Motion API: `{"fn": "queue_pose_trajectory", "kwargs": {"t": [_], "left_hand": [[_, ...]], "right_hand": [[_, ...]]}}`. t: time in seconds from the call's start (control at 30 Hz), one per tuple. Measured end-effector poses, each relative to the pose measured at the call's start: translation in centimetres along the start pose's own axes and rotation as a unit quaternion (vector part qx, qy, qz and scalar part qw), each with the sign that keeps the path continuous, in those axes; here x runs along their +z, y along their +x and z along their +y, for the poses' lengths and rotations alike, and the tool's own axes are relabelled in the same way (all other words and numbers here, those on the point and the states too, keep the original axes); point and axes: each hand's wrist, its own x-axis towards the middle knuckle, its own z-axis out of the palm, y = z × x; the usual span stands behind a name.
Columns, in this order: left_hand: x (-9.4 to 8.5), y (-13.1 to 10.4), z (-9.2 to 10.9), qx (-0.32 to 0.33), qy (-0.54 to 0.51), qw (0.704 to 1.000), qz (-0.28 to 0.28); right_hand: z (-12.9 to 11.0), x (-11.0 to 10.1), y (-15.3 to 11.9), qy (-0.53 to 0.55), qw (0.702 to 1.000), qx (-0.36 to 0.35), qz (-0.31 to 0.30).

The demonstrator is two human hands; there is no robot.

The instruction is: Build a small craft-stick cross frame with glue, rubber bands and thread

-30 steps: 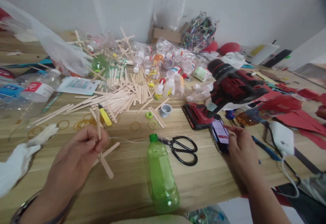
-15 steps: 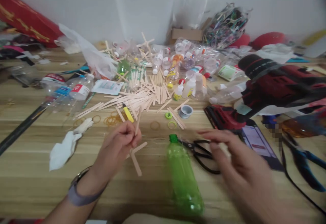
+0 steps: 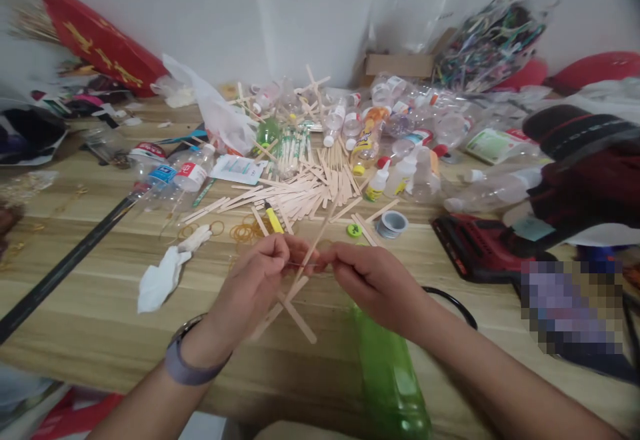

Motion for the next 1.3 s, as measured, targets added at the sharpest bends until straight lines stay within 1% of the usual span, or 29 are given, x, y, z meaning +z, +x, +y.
{"fn": "queue_pose_trajectory", "kwargs": {"t": [0.1,0.2,0.3,0.4,0.53,0.7,0.9,1.07,1.17,1.3], "left_hand": [[-0.2,0.1,0.1,-0.011,0.010,1.000,0.027],[-0.2,0.3,0.1,-0.036,-0.016,0.998,0.054],[-0.2,0.6,0.2,-0.094,-0.079,0.991,0.055],[0.0,0.9,0.2,-0.133,-0.122,0.982,0.055],[0.5,1.0,0.3,-0.160,-0.124,0.978,0.057],[1.0,0.6,0.9,-0.160,-0.073,0.983,0.049],[1.0,0.3,1.0,-0.155,-0.040,0.986,0.051],[0.9,1.0,0.7,-0.159,-0.077,0.982,0.065],[0.9,1.4,0.6,-0.130,-0.127,0.980,0.081],[1.0,1.5,0.8,-0.098,-0.174,0.977,0.074]], "right_hand": [[0.5,0.3,0.2,0.040,0.999,0.022,0.014],[0.8,0.7,0.4,0.063,0.998,0.030,0.012],[0.9,0.8,0.6,0.089,0.995,0.038,0.005],[1.0,0.9,0.7,0.118,0.992,0.040,-0.004],[1.0,1.1,0.7,0.152,0.988,0.038,-0.012],[0.7,1.1,0.5,0.175,0.984,0.040,-0.013],[0.7,0.8,0.2,0.179,0.982,0.057,-0.008],[0.7,0.8,0.6,0.163,0.984,0.075,0.017],[0.5,0.8,0.6,0.126,0.989,0.077,0.025],[0.3,0.5,0.5,0.109,0.988,0.105,0.012]]}}
